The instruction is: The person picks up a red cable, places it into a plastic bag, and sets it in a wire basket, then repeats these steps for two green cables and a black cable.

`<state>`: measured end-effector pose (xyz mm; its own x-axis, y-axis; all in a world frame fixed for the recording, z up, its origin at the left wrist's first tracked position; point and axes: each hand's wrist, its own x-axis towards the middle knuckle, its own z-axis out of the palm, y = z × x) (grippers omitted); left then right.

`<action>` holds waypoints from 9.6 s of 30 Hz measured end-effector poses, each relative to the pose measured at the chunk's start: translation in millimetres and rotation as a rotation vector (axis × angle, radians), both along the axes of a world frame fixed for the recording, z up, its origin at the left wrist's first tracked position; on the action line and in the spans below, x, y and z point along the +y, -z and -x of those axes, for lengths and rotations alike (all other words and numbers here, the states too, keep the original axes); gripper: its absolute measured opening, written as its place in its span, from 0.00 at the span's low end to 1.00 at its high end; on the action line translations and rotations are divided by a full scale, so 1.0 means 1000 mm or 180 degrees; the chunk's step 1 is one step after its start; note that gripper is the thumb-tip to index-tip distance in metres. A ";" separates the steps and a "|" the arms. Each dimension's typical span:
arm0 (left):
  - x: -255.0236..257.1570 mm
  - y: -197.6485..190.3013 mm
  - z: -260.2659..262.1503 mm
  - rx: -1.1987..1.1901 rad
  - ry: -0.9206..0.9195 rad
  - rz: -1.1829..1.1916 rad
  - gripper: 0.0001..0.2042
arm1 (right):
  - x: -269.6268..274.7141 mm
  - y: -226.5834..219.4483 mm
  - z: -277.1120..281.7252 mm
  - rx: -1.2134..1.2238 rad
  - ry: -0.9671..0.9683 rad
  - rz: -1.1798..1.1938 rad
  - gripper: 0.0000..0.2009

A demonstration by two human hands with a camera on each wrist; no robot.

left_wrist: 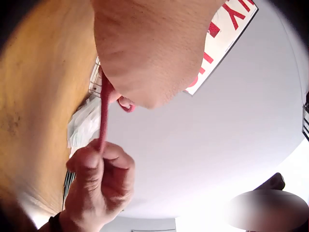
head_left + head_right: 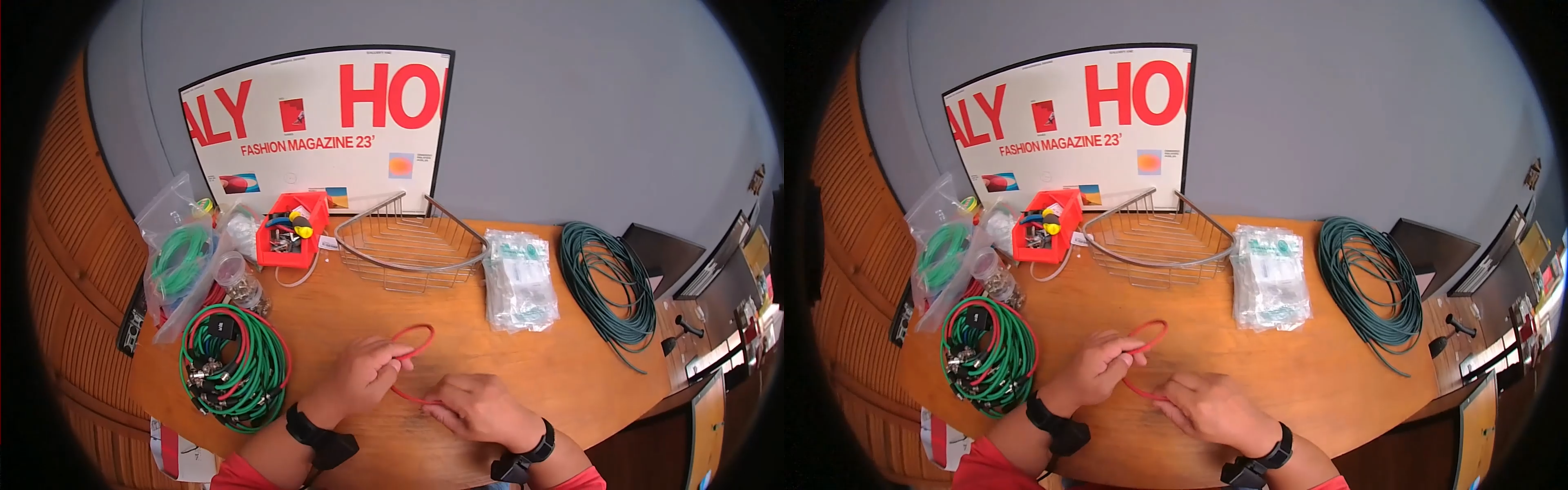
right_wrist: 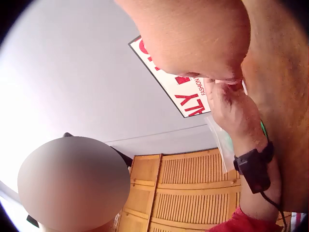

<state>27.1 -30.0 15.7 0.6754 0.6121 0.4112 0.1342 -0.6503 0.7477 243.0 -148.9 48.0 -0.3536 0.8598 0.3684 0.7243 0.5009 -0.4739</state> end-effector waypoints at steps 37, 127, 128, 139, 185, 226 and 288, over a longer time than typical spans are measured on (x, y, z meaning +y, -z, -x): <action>-0.003 0.027 -0.010 -0.0661 0.0859 0.2986 0.16 | 0.024 0.041 -0.014 0.3704 0.0563 0.1824 0.07; 0.009 0.018 0.009 -0.1377 0.1243 0.4206 0.16 | 0.028 0.021 -0.013 0.0731 0.0822 -0.1011 0.12; 0.009 0.021 0.010 -0.1448 0.1260 0.4261 0.16 | 0.023 0.017 -0.006 0.0991 0.0848 -0.0615 0.12; -0.001 0.022 -0.010 -0.1852 0.0615 0.3050 0.18 | 0.015 0.043 0.005 0.3355 0.0047 0.2078 0.22; 0.041 -0.033 -0.239 0.1572 -0.0057 0.0271 0.24 | 0.053 0.111 -0.024 0.1561 0.0193 0.0803 0.14; -0.032 0.005 0.003 0.1018 -0.1054 -0.0982 0.14 | 0.047 0.064 -0.073 0.2170 0.1903 0.1688 0.21; -0.054 0.008 0.003 0.1451 -0.0633 -0.0924 0.18 | 0.034 0.043 -0.058 0.1698 0.1405 0.2381 0.21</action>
<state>24.2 -84.0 8.0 0.7073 0.6511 0.2755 0.5418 -0.7495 0.3803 301.2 -115.1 4.9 0.1039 0.9482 -0.3001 0.3755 -0.3168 -0.8710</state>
